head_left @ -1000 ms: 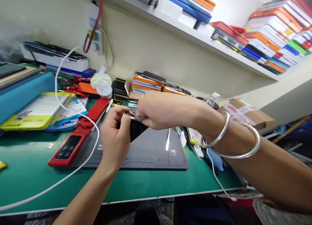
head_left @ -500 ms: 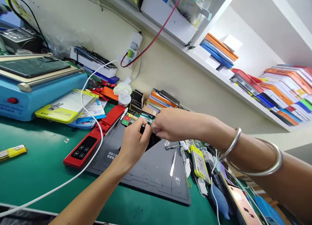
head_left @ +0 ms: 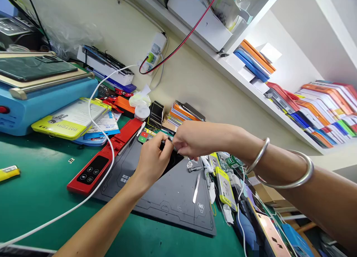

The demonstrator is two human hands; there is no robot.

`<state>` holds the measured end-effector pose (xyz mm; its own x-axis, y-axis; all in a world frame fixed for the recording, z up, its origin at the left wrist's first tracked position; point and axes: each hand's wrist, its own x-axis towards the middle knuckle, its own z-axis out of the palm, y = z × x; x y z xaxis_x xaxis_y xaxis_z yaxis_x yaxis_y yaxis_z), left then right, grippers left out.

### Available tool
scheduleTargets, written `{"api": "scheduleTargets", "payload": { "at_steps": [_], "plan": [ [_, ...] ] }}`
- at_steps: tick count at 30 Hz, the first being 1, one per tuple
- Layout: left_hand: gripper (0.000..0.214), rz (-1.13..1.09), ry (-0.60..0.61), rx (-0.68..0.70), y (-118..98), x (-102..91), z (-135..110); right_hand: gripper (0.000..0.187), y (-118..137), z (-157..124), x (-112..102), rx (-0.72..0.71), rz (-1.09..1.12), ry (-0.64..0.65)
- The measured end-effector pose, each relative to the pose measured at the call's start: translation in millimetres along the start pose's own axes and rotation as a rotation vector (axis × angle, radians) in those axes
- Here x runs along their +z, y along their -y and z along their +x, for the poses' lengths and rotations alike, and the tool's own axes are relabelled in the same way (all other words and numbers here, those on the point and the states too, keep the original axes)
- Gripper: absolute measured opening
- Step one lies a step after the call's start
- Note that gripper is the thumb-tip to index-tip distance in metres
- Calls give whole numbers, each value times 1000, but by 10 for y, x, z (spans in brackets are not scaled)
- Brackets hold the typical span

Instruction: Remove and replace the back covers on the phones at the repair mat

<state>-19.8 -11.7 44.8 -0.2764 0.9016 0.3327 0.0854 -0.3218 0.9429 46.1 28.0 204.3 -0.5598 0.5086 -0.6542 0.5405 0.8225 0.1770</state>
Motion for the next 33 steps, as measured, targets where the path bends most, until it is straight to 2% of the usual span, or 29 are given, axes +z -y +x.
{"api": "scheduleTargets", "payload": {
  "at_steps": [5, 8, 11, 13, 15, 18, 20, 26, 33],
  "plan": [
    [25, -38, 89, 51, 80, -50, 75, 38, 185, 20, -125, 31, -82, 74],
    [30, -67, 147, 88, 97, -57, 109, 38, 218, 44, -170, 104, 4, 152],
    [29, -85, 168, 117, 94, -50, 96, 32, 153, 74, -186, 155, 180, 260],
    [21, -88, 114, 126, 87, -48, 53, 26, 101, 82, -174, 159, 259, 274],
    [9, -68, -38, 115, 71, -53, -10, 22, 71, 74, -141, 171, 302, 263],
    [12, 7, -279, 88, 11, -71, -110, 18, 62, 35, -69, 192, 401, 220],
    [12, 46, -333, 73, -45, -81, -161, 18, 58, 6, -22, 180, 473, 182],
    [11, 80, -346, -50, -167, -70, -176, 16, 31, -39, 49, 136, 597, 147],
    [17, 73, -188, -208, -222, -154, -76, 12, 8, -19, 80, 88, 603, 94]
  ]
}}
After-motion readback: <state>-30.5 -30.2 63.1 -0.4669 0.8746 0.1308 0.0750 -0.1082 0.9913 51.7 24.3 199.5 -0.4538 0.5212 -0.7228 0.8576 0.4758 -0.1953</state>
